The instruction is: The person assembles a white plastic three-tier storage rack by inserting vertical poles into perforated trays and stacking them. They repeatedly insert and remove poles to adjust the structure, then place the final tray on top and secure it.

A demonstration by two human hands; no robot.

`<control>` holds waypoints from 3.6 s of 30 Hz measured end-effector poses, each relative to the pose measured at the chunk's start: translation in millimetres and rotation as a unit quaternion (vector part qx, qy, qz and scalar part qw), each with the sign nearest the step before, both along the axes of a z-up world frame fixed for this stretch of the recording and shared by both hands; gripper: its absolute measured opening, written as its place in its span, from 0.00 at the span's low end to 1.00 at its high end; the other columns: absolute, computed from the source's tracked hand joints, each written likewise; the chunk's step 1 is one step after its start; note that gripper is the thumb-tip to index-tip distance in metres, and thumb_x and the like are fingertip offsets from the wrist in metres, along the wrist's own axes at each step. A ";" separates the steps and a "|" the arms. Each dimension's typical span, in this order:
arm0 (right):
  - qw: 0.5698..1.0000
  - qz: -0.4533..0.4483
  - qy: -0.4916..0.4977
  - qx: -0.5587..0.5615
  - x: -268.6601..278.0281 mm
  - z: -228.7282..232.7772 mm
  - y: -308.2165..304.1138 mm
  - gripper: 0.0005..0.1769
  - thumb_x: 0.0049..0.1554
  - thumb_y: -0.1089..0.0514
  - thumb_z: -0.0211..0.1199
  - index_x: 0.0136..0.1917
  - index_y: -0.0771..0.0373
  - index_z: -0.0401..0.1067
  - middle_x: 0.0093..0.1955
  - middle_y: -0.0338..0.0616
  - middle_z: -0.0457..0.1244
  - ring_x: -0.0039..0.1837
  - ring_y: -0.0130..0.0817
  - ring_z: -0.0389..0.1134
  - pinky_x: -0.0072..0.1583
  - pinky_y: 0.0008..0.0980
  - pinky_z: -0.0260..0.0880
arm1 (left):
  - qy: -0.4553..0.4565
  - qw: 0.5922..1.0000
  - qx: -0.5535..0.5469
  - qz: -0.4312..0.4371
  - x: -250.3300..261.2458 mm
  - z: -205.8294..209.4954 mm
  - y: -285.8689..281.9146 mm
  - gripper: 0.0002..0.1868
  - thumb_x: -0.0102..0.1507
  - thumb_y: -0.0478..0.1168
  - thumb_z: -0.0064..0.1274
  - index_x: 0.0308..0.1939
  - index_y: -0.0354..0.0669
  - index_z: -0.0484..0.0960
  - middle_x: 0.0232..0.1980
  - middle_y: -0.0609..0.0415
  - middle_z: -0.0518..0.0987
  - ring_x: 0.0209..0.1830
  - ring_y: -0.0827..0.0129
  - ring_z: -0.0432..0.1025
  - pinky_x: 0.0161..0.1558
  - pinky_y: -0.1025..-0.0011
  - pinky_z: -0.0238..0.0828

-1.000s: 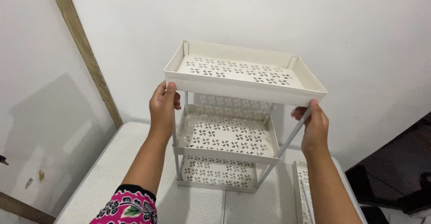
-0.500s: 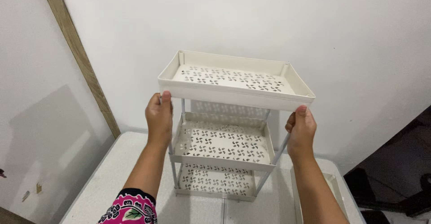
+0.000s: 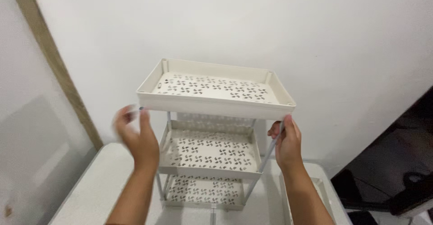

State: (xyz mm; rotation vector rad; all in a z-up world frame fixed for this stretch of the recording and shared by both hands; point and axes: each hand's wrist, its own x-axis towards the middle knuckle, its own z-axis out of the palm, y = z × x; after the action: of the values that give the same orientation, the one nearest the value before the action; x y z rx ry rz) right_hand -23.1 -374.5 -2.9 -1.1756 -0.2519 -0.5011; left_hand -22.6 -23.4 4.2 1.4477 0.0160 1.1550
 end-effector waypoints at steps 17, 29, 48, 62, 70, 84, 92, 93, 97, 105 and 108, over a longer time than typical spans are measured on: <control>0.999 -0.031 0.001 -0.035 7.6 -17.0 9.9 0.17 0.68 0.46 0.46 0.53 0.60 0.68 0.41 0.33 0.60 0.43 0.22 0.56 0.47 0.25 0.60 | -0.102 0.740 0.658 -0.096 1.3 107.4 -198.8 0.26 0.56 0.42 0.66 0.58 0.45 0.78 0.37 0.56 0.81 0.36 0.67 0.76 0.33 0.66 0.70; 0.995 -0.099 -0.019 -0.008 11.9 -18.7 29.5 0.15 0.69 0.50 0.53 0.43 0.60 0.65 0.39 0.29 0.56 0.41 0.16 0.52 0.42 0.21 0.55 | -0.106 0.766 0.611 -0.170 17.5 106.9 -190.8 0.25 0.52 0.43 0.68 0.53 0.51 0.83 0.35 0.59 0.83 0.31 0.65 0.78 0.28 0.66 0.72; 0.997 0.005 0.076 -0.024 7.0 -34.1 -1.3 0.36 0.67 0.32 0.35 0.41 0.63 0.69 0.30 0.40 0.58 0.34 0.31 0.59 0.40 0.31 0.61 | -0.158 0.746 0.643 -0.080 8.9 94.4 -188.5 0.35 0.50 0.32 0.62 0.64 0.48 0.78 0.41 0.56 0.79 0.42 0.63 0.74 0.46 0.63 0.65; 0.990 0.036 0.006 -0.136 105.3 -42.6 -39.9 0.32 0.67 0.37 0.40 0.73 0.59 0.63 0.64 0.42 0.63 0.66 0.33 0.64 0.64 0.34 0.67 | 0.073 0.847 0.519 -0.091 -0.9 99.4 -221.9 0.24 0.65 0.62 0.48 0.41 0.49 0.88 0.31 0.56 0.83 0.35 0.62 0.76 0.44 0.54 0.59; 0.970 0.129 0.047 -0.202 114.3 1.8 -37.6 0.34 0.61 0.36 0.48 0.74 0.53 0.53 0.67 0.40 0.60 0.67 0.31 0.64 0.64 0.36 0.70 | 0.056 0.836 0.545 0.021 1.6 97.0 -257.0 0.19 0.62 0.55 0.53 0.26 0.45 0.83 0.21 0.54 0.77 0.22 0.60 0.71 0.41 0.56 0.58; 0.977 0.150 -0.023 -0.149 82.4 -25.3 -35.8 0.16 0.70 0.47 0.40 0.52 0.57 0.64 0.48 0.37 0.63 0.53 0.27 0.67 0.55 0.29 0.68 | 0.391 0.712 0.579 -0.075 -58.4 151.9 -158.0 0.13 0.55 0.47 0.54 0.34 0.44 0.86 0.28 0.50 0.81 0.30 0.60 0.76 0.38 0.60 0.72; 0.962 0.249 -0.010 -0.109 12.9 -23.5 16.1 0.12 0.73 0.51 0.44 0.58 0.60 0.63 0.42 0.38 0.55 0.44 0.27 0.56 0.50 0.29 0.61 | 0.131 0.762 0.627 0.098 -47.1 136.2 -219.3 0.09 0.58 0.45 0.57 0.38 0.48 0.85 0.37 0.51 0.83 0.39 0.57 0.79 0.33 0.59 0.74; 0.954 0.285 -0.013 -0.088 0.6 -24.1 21.6 0.12 0.73 0.52 0.44 0.59 0.60 0.63 0.43 0.37 0.55 0.46 0.27 0.56 0.51 0.29 0.61 | 0.185 0.751 0.629 0.080 -51.0 132.3 -216.7 0.11 0.59 0.48 0.57 0.38 0.48 0.84 0.36 0.52 0.83 0.37 0.57 0.79 0.32 0.58 0.73; 0.945 0.314 0.021 -0.089 -30.5 -19.0 41.8 0.15 0.67 0.54 0.45 0.64 0.59 0.62 0.47 0.36 0.60 0.49 0.26 0.62 0.58 0.30 0.67 | 0.255 0.717 0.649 0.020 -68.5 122.7 -197.0 0.15 0.60 0.53 0.57 0.40 0.48 0.83 0.27 0.52 0.82 0.28 0.57 0.78 0.26 0.57 0.72; 0.956 0.289 0.006 -0.048 -40.9 -26.0 70.4 0.19 0.76 0.48 0.46 0.56 0.66 0.66 0.37 0.32 0.52 0.38 0.21 0.50 0.42 0.24 0.54 | 0.096 0.730 0.671 0.085 -64.3 97.1 -173.7 0.22 0.66 0.57 0.55 0.24 0.50 0.82 0.15 0.56 0.75 0.15 0.61 0.73 0.18 0.61 0.66; 0.967 0.253 0.003 -0.024 -45.8 -27.3 81.2 0.17 0.71 0.48 0.46 0.57 0.63 0.67 0.36 0.27 0.52 0.36 0.18 0.48 0.39 0.22 0.50 | 0.044 0.753 0.649 0.104 -56.8 90.7 -172.3 0.20 0.64 0.52 0.56 0.18 0.51 0.80 0.13 0.57 0.73 0.12 0.64 0.71 0.15 0.64 0.64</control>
State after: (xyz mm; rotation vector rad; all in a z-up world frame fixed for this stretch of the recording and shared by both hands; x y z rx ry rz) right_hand -68.9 -293.3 -30.1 -1.1078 -0.5434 -0.0433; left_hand -79.4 -195.7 94.9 2.7775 -0.7144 1.3082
